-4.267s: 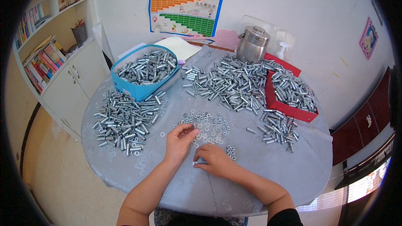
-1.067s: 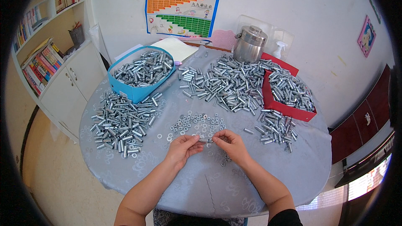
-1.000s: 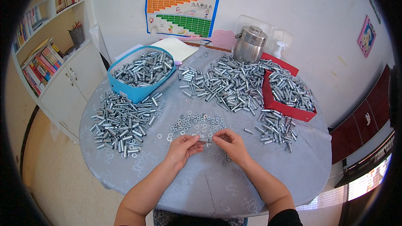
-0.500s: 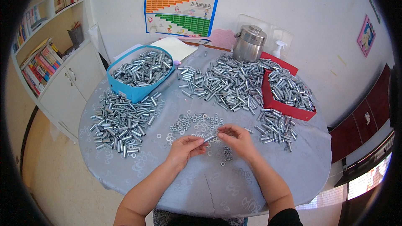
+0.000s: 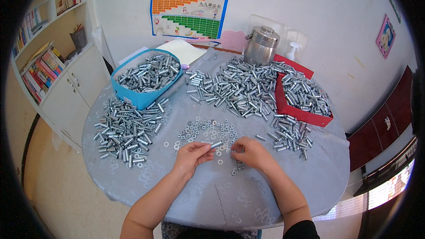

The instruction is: The person sits at a table covered with a grey cloth and assembles metal hardware by hand. They repeatedly pick up a bolt, a washer, and a nut, thread the washer and nut onto the bolt, and place the completed assembly on the table. The person continues this repetitive process throughout the clip, working with piles of loose components.

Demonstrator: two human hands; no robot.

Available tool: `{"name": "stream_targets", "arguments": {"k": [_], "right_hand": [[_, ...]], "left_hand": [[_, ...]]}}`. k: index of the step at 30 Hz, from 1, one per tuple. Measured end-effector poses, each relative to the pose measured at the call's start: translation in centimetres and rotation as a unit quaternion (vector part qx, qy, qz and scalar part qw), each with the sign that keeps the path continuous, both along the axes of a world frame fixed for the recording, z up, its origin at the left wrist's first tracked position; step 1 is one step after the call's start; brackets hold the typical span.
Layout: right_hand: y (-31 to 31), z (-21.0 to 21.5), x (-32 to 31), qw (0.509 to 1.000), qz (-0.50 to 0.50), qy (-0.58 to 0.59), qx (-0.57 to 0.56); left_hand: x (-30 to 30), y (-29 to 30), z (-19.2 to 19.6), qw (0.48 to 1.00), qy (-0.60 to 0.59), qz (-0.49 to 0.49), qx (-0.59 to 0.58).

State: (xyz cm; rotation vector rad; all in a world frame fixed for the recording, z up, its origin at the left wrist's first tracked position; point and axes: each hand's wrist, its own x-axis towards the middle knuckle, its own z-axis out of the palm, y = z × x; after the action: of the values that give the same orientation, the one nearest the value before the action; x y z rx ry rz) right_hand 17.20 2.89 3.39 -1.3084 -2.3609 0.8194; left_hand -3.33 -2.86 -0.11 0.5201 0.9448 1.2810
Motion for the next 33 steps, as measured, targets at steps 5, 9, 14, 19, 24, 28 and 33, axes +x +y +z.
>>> {"name": "stream_targets", "arguments": {"k": [5,9,14,19,24,28,33], "right_hand": [[0.8,-1.0,-0.1,0.917,-0.039,0.364,-0.161],[0.6,-1.1,-0.3,0.894,0.021,0.412,-0.173],[0.4,-1.4,-0.7,0.903,0.057,0.398,-0.154],[0.0,-1.2,-1.0,0.919,0.031,0.368,-0.139],[0.1,-0.8,-0.9,0.962,-0.05,0.171,-0.206],[-0.5,-0.7,-1.8,0.929,-0.068,0.32,-0.176],[-0.2,-1.3,-1.1,0.944,-0.016,0.279,-0.173]], "left_hand": [[0.0,-0.1,0.3,1.0,-0.004,-0.005,-0.003],[-0.1,0.0,0.1,1.0,-0.003,-0.013,0.0],[-0.1,-0.1,0.0,1.0,-0.009,-0.023,-0.003],[-0.2,0.0,-0.2,0.999,-0.008,-0.035,-0.005],[0.1,-0.1,0.2,0.999,0.022,-0.037,0.006],[0.1,0.0,-0.2,1.0,0.004,-0.024,0.012],[0.0,-0.1,0.3,1.0,0.002,0.006,0.011]]}}
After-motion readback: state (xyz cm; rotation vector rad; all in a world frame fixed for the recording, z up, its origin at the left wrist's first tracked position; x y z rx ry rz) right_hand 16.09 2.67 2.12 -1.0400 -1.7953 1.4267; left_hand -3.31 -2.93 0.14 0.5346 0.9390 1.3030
